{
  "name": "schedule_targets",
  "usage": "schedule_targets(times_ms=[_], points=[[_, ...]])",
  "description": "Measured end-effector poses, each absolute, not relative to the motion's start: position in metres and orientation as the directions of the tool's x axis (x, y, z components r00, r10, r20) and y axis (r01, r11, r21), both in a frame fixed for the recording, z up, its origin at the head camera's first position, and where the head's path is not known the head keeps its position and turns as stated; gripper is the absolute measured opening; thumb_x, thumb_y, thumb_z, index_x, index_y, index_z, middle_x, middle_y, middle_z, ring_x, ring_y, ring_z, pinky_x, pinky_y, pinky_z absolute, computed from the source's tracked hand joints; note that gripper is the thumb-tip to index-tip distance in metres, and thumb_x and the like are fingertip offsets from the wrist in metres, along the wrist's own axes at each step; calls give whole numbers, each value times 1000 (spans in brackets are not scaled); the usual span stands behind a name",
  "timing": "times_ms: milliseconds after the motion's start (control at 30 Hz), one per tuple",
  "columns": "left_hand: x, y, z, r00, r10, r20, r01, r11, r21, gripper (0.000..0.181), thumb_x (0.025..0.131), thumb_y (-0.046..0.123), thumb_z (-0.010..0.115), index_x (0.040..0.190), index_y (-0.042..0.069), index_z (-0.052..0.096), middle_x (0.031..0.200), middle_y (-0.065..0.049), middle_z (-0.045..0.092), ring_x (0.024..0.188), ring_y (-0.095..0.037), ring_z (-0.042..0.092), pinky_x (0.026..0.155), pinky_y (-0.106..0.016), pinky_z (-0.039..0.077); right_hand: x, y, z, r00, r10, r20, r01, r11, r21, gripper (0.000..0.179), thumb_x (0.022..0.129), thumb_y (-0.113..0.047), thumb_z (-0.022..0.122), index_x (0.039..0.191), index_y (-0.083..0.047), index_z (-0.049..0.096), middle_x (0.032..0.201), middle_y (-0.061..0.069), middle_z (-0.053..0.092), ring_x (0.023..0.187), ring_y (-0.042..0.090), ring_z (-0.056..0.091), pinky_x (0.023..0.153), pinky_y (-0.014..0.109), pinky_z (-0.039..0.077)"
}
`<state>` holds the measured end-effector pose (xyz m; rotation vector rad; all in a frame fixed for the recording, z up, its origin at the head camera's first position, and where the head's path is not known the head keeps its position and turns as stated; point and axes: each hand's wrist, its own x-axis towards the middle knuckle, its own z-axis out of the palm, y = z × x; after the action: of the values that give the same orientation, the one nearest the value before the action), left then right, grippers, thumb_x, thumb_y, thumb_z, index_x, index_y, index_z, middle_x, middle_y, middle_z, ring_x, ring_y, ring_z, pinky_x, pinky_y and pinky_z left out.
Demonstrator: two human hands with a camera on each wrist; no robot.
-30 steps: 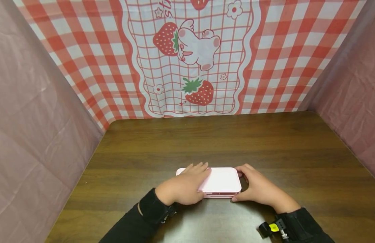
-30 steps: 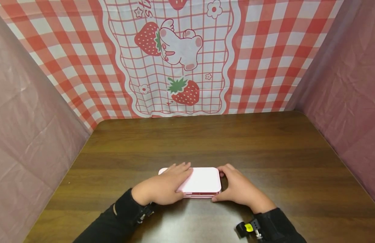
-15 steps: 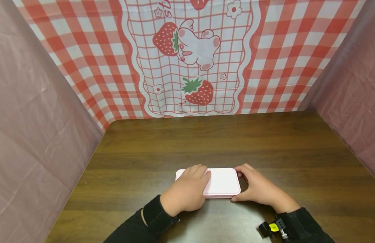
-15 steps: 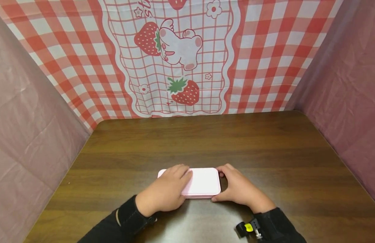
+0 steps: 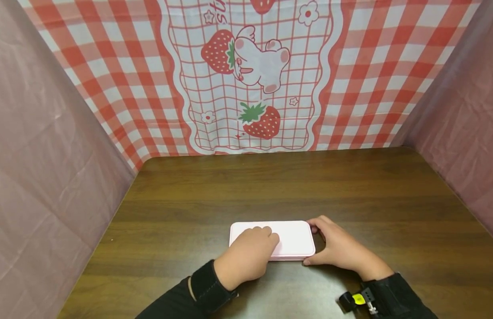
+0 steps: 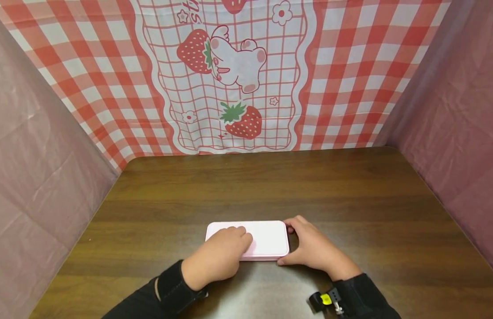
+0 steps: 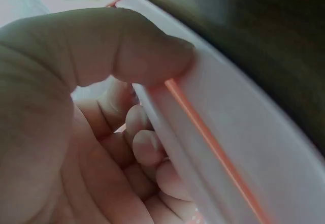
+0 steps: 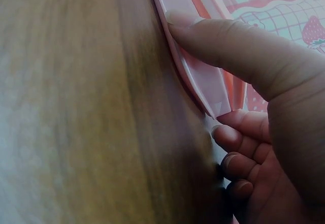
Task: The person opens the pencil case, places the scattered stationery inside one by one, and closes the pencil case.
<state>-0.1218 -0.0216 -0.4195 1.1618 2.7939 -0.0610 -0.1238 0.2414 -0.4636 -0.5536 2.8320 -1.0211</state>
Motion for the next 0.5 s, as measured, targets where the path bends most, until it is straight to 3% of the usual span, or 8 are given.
schedule_targets(times_ms=[167,500], points=[[-120,-21,-422,-686,718,-116,725,688,-28,36,82,18,85,114,14,69,94,0,59,80,-15,56,71,-32,50,-125,242,-465,-930,-366,44,-309,709,-634,88,62,-55,96,126,-6,61,108,-3,54,99,17,54,87,39,47],[-114,-20,-420,-706,685,-178,689,723,49,33,83,15,84,111,14,66,94,0,60,81,-15,60,72,-32,52,-125,241,-465,-924,-379,54,-328,712,-621,88,62,-53,97,127,-5,61,107,-3,54,98,16,54,88,40,47]])
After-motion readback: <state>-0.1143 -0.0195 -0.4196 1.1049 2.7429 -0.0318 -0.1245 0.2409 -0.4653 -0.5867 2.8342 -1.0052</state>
